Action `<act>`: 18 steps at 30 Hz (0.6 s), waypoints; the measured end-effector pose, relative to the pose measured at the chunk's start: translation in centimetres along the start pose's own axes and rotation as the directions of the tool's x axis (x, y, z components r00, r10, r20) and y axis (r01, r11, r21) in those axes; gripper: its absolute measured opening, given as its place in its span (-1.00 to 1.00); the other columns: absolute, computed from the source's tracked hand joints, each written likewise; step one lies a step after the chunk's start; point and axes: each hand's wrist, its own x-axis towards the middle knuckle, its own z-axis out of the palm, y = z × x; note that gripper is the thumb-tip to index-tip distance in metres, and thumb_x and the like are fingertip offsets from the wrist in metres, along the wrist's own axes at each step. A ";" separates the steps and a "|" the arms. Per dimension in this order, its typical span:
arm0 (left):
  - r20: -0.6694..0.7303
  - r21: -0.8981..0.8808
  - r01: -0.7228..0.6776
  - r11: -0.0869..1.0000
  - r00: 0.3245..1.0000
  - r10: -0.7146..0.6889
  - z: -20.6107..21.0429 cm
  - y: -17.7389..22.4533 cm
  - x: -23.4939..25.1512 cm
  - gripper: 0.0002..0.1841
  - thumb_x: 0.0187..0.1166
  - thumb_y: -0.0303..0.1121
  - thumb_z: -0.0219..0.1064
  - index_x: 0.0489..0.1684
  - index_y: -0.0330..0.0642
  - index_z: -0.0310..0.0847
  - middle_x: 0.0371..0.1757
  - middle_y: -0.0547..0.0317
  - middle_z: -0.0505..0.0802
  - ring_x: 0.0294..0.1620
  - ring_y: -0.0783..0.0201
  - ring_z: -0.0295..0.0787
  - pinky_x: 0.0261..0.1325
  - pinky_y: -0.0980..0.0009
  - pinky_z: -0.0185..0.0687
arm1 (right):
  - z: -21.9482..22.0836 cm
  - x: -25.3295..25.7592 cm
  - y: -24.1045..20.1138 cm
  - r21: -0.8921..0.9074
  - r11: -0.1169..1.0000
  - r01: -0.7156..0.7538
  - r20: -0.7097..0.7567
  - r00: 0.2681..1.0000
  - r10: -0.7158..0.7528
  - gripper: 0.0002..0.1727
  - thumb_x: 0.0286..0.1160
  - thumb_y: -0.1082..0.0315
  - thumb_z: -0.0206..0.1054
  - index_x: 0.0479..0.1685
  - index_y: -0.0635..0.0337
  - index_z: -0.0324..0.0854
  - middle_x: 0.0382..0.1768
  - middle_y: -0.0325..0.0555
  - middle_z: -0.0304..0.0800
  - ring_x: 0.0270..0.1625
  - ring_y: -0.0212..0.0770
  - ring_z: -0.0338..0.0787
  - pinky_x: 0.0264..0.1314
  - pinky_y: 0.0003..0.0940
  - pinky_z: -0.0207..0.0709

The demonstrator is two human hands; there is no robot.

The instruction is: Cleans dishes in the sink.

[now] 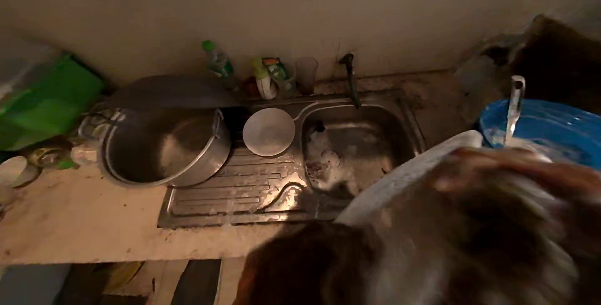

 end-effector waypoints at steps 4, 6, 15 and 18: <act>0.036 -0.141 0.197 0.970 0.980 -0.193 2.1 -8.6 -1.3 -0.71 0.72 -0.13 0.28 0.03 -0.17 0.74 -0.11 0.32 0.87 -0.10 0.59 0.80 0.00 0.59 0.78 | 5.2 -0.1 4.9 -0.231 0.973 0.015 -0.219 0.973 -0.067 -0.70 0.67 0.27 0.32 0.29 0.10 0.56 0.22 -0.20 0.69 0.32 -0.42 0.67 0.37 -0.47 0.59; 0.101 -0.266 0.374 0.888 0.927 -0.360 3.6 -11.4 -2.5 -0.74 0.66 -0.22 0.35 -0.05 -0.28 0.74 -0.21 0.27 0.89 -0.19 0.44 0.85 -0.06 0.44 0.84 | 6.1 0.2 6.3 -0.238 0.970 -0.047 -0.202 0.979 -0.002 -0.72 0.65 0.28 0.33 0.23 0.15 0.60 0.17 -0.11 0.70 0.30 -0.34 0.68 0.35 -0.40 0.60; 0.171 -0.491 0.568 0.661 0.806 -0.566 6.1 -13.8 -7.7 -0.64 0.57 -0.18 0.40 0.21 -0.21 0.72 -0.02 0.42 0.91 -0.06 0.52 0.83 0.06 0.47 0.80 | 6.5 0.0 9.0 -0.218 0.922 -0.319 -0.137 0.946 0.294 -0.67 0.64 0.26 0.30 0.22 0.29 0.58 0.06 0.10 0.72 0.02 -0.12 0.77 0.04 -0.15 0.71; 0.096 -0.615 0.576 0.538 0.732 -0.674 7.0 -13.4 -7.7 -0.75 0.54 -0.34 0.34 0.12 -0.10 0.73 -0.20 0.44 0.89 -0.27 0.50 0.79 -0.13 0.48 0.77 | 7.8 -1.1 10.2 -0.190 0.929 -0.318 -0.166 0.943 0.289 -0.67 0.61 0.33 0.32 0.25 0.29 0.61 0.16 0.13 0.70 0.13 -0.07 0.75 0.13 -0.11 0.69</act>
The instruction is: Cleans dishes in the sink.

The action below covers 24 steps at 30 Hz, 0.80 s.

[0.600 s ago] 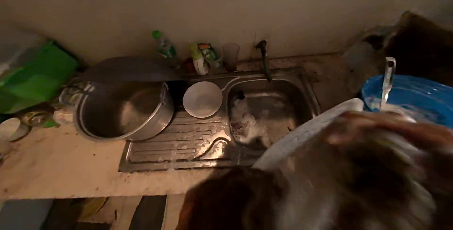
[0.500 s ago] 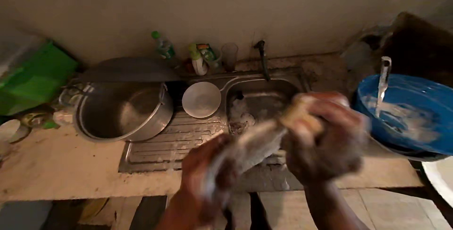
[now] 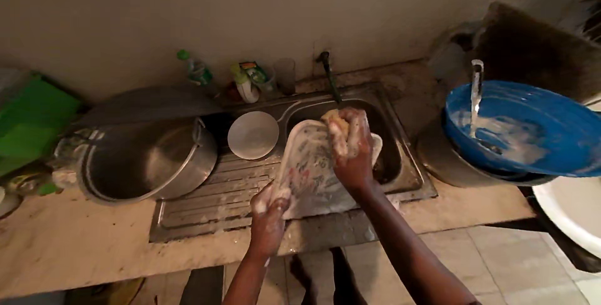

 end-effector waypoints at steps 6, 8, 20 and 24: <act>-0.122 0.007 0.271 0.963 0.956 -0.268 -1.4 -1.8 -0.3 -0.57 0.61 -0.59 0.08 0.47 -0.42 0.34 -0.12 0.20 0.84 -0.24 0.40 0.81 -0.12 0.42 0.80 | 3.4 -2.5 4.9 -0.186 0.962 -0.199 0.342 0.905 0.253 -0.49 0.63 0.21 0.32 0.51 0.25 0.55 0.48 0.32 0.58 0.45 0.28 0.65 0.44 0.27 0.53; -0.266 0.093 0.388 0.917 0.897 -0.353 -3.4 -4.9 0.6 -0.66 0.69 -0.55 0.15 0.39 -0.46 0.44 -0.10 0.06 0.82 -0.27 0.36 0.78 -0.18 0.39 0.78 | 4.9 -4.1 7.3 -0.300 0.905 -0.303 0.521 0.742 0.421 -0.37 0.66 0.17 0.30 0.69 0.20 0.38 0.51 0.29 0.58 0.47 0.26 0.66 0.54 0.24 0.48; -0.417 0.755 0.430 0.495 0.897 -0.143 -8.5 -14.9 -0.3 -0.66 0.75 -0.36 0.14 0.29 -0.41 0.64 -0.02 -0.26 0.86 0.00 -0.10 0.85 0.21 -0.08 0.71 | 14.2 -17.3 10.5 -0.439 0.897 -0.054 0.700 0.605 0.379 -0.34 0.55 0.22 0.28 0.72 0.08 0.40 0.74 0.27 0.29 0.71 0.27 0.40 0.67 0.13 0.37; -0.373 0.821 0.391 0.416 0.919 -0.128 -9.3 -15.2 0.5 -0.68 0.72 -0.35 0.16 0.23 -0.29 0.72 -0.02 -0.23 0.88 0.06 -0.17 0.85 0.24 -0.17 0.67 | 15.1 -20.8 9.3 -0.113 0.991 -0.067 0.849 0.512 0.131 -0.37 0.57 0.13 0.34 0.63 0.18 0.51 0.70 0.13 0.42 0.77 0.09 0.35 0.85 -0.01 0.14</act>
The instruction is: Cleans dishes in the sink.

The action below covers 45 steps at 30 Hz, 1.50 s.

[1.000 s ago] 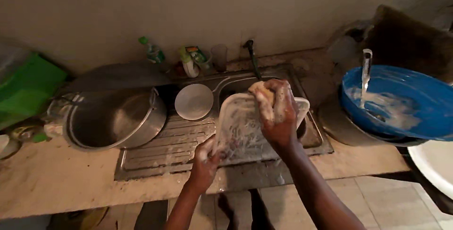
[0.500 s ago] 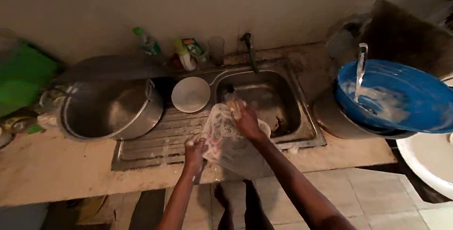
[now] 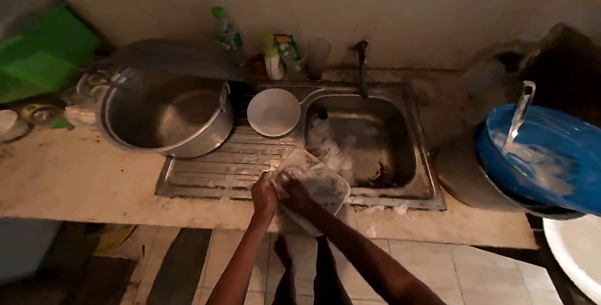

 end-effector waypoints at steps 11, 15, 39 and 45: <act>0.109 0.300 0.002 0.954 0.993 -0.036 -0.9 -0.2 0.3 -0.65 0.74 -0.30 0.10 0.31 -0.20 0.69 0.05 -0.20 0.88 0.12 -0.21 0.83 0.21 -0.21 0.66 | -1.2 1.9 0.4 -0.135 0.991 -0.008 0.034 0.999 0.013 -0.43 0.63 0.16 0.25 0.64 0.09 0.51 0.70 0.11 0.41 0.76 0.14 0.36 0.82 0.04 0.16; 0.112 0.294 0.061 0.954 0.989 -0.098 -1.2 0.1 0.4 -0.63 0.73 -0.31 0.09 0.37 -0.18 0.65 0.10 -0.19 0.87 0.17 -0.18 0.82 0.27 -0.17 0.65 | -3.5 3.9 3.1 -0.315 0.922 -0.226 -0.116 0.973 0.199 -0.37 0.53 0.33 0.20 0.69 0.02 0.44 0.74 0.27 0.28 0.74 0.33 0.32 0.69 0.23 0.31; -0.076 -0.493 -0.057 0.868 0.997 0.022 -6.1 -3.2 -2.5 -0.62 0.68 -0.51 0.07 0.39 -0.53 0.47 0.07 -0.31 0.78 0.07 0.05 0.76 0.19 0.14 0.70 | -10.7 6.7 5.3 -0.074 0.935 -0.347 -0.333 0.892 0.305 -0.51 0.69 0.30 0.17 0.53 0.35 0.52 0.49 0.41 0.57 0.53 0.32 0.59 0.63 0.16 0.42; -0.288 -0.429 0.130 0.894 0.918 -0.272 -12.2 -8.5 -4.8 -0.51 0.56 -0.60 0.30 0.48 -0.60 0.36 0.24 -0.48 0.71 0.24 -0.18 0.72 0.37 -0.03 0.61 | -15.6 -2.4 5.6 0.286 0.838 -0.465 -0.451 0.706 0.546 -0.49 0.73 0.28 0.23 0.55 0.43 0.45 0.49 0.40 0.56 0.55 0.24 0.58 0.66 0.08 0.39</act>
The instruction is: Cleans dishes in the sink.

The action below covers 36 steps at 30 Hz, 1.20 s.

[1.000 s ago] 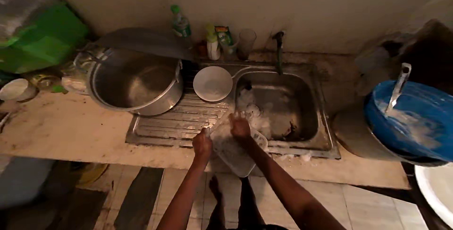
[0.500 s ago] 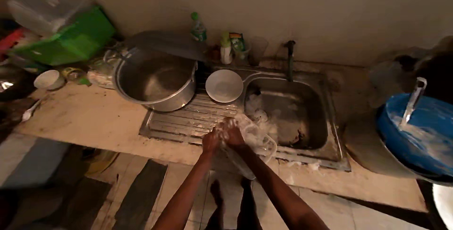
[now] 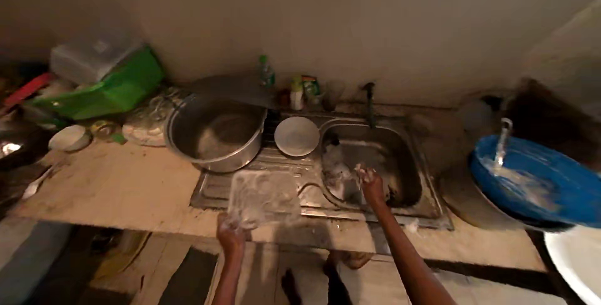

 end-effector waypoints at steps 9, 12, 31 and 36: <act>0.251 0.694 -0.041 0.718 0.949 -0.188 -0.6 -1.7 5.1 -0.37 0.68 -0.01 0.27 0.49 -0.42 0.49 0.66 -0.55 0.34 0.50 -0.45 0.51 0.37 -0.21 0.62 | -6.5 -4.1 4.0 0.899 0.229 -0.374 0.279 0.891 0.359 -0.39 0.79 -0.21 -0.19 0.16 0.16 0.48 -0.24 0.03 0.74 -0.28 -0.04 0.79 -0.31 -0.02 0.72; 0.217 0.759 -0.052 0.649 0.960 -0.177 1.0 0.3 4.5 -0.29 0.49 -0.08 0.45 0.56 -0.37 0.44 0.74 -0.56 0.18 0.61 -0.50 0.33 0.37 -0.27 0.58 | -6.6 -3.9 3.2 0.883 0.104 -0.457 0.410 0.861 0.301 -0.63 0.68 0.08 0.01 0.16 0.17 0.47 -0.12 0.07 0.75 -0.11 0.02 0.81 -0.08 0.10 0.75; 0.546 0.203 -0.247 0.947 0.832 0.100 -1.9 3.0 0.2 -0.68 0.67 -0.41 0.28 0.29 -0.34 0.67 0.18 -0.19 0.83 0.18 -0.02 0.81 0.36 -0.02 0.67 | 2.8 4.7 -8.7 0.078 0.995 0.055 0.044 0.997 -0.058 -0.33 0.55 0.28 0.40 0.59 0.45 0.34 0.44 0.36 0.59 0.47 0.15 0.64 0.55 0.02 0.53; 0.577 0.153 -0.413 0.898 0.775 0.258 -5.9 2.6 4.4 -0.69 0.71 -0.44 0.21 0.26 -0.46 0.68 0.10 -0.29 0.86 0.12 -0.12 0.84 0.30 -0.06 0.69 | -3.8 3.3 -6.5 -0.074 0.993 -0.094 -0.171 0.982 0.080 -0.58 0.69 0.38 0.23 0.45 0.38 0.55 0.34 0.39 0.68 0.37 0.28 0.71 0.47 0.21 0.53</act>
